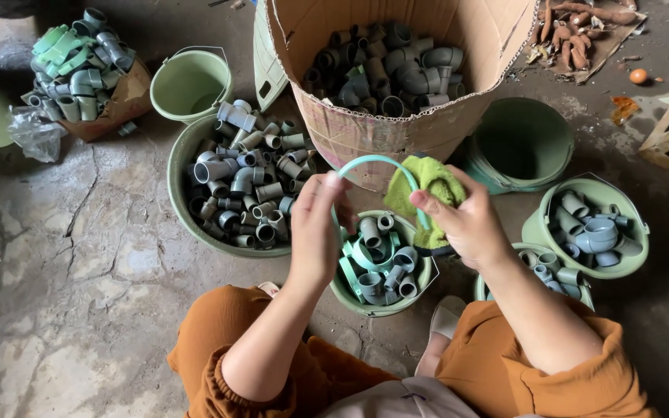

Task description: The person sits on the floor and wipes small gray plastic pipe fittings with a green cloth. They pick up each fitting from a bucket, wipe it, and place it into another bucket. The person also wipes the inside and outside of a green bucket.

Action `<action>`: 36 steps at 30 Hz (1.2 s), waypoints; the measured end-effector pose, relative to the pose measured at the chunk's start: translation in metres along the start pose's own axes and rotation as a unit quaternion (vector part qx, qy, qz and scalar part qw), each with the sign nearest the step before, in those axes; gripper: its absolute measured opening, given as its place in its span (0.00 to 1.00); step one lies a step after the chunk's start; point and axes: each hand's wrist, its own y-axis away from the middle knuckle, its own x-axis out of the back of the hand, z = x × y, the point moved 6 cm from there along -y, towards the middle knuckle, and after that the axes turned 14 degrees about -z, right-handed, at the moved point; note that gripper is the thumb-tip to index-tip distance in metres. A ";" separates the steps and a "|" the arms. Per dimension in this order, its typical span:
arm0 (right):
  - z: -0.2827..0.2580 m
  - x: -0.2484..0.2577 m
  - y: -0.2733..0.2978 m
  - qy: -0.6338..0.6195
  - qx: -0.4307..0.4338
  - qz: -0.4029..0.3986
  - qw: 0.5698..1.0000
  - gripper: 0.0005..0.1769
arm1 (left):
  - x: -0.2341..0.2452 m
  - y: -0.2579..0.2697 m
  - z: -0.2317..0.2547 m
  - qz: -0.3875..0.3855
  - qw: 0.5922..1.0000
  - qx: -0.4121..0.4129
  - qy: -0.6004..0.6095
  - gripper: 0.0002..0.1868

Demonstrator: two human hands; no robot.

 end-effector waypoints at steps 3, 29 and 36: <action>-0.035 0.000 0.004 0.031 -0.009 0.065 0.997 0.17 | 0.002 0.010 0.009 -0.005 0.938 -0.063 -0.341 0.12; -0.047 -0.043 0.008 0.613 0.384 0.181 0.666 0.19 | -0.013 0.023 -0.063 0.066 0.963 0.229 0.128 0.26; -0.074 -0.052 0.042 0.542 0.470 0.192 0.669 0.17 | 0.004 0.021 -0.095 0.101 0.954 0.247 0.136 0.24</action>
